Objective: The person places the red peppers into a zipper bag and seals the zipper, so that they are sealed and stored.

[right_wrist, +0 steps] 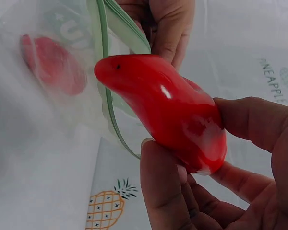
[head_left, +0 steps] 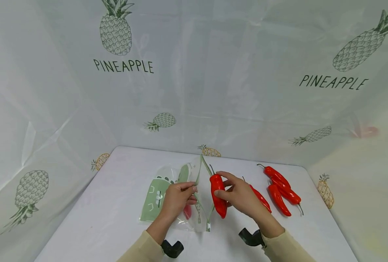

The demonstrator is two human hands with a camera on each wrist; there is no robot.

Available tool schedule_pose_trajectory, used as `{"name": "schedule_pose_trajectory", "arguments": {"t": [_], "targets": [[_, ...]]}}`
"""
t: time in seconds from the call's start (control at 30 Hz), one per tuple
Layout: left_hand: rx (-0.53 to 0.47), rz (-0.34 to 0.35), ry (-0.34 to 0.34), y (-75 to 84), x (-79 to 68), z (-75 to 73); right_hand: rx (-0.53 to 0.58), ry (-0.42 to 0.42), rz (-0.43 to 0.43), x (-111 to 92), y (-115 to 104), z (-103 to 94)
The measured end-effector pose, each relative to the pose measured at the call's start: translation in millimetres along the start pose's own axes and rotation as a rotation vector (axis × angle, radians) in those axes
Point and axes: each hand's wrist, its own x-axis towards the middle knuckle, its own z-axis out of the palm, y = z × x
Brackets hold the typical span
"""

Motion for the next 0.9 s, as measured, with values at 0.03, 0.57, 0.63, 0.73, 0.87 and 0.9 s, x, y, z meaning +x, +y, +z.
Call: {"name": "schedule_pose_trajectory", "arguments": {"t": [0.03, 0.57, 0.63, 0.73, 0.87, 0.9], "targets": [[0.003, 0.003, 0.001, 0.0, -0.2, 0.0, -0.005, -0.001, 0.001, -0.5, -0.7, 0.7], [0.101, 0.028, -0.031, 1.6, -5.1, 8.3, -0.036, -0.098, -0.013, 12.1, -7.2, 12.5], [0.110, 0.040, -0.042, 1.7, -6.6, 10.5, -0.040, -0.100, -0.010, 14.9, -6.8, 14.3], [0.110, 0.046, -0.048, 2.0, -8.4, 13.7, -0.041, -0.098, -0.006, 18.8, -6.0, 16.9], [0.091, 0.053, -0.053, 3.2, -10.7, 16.5, -0.065, -0.058, -0.013, 22.2, -4.2, 20.8], [0.086, 0.057, -0.053, 3.6, -11.1, 16.8, -0.073, -0.046, -0.017, 22.8, -3.6, 22.1]]}}
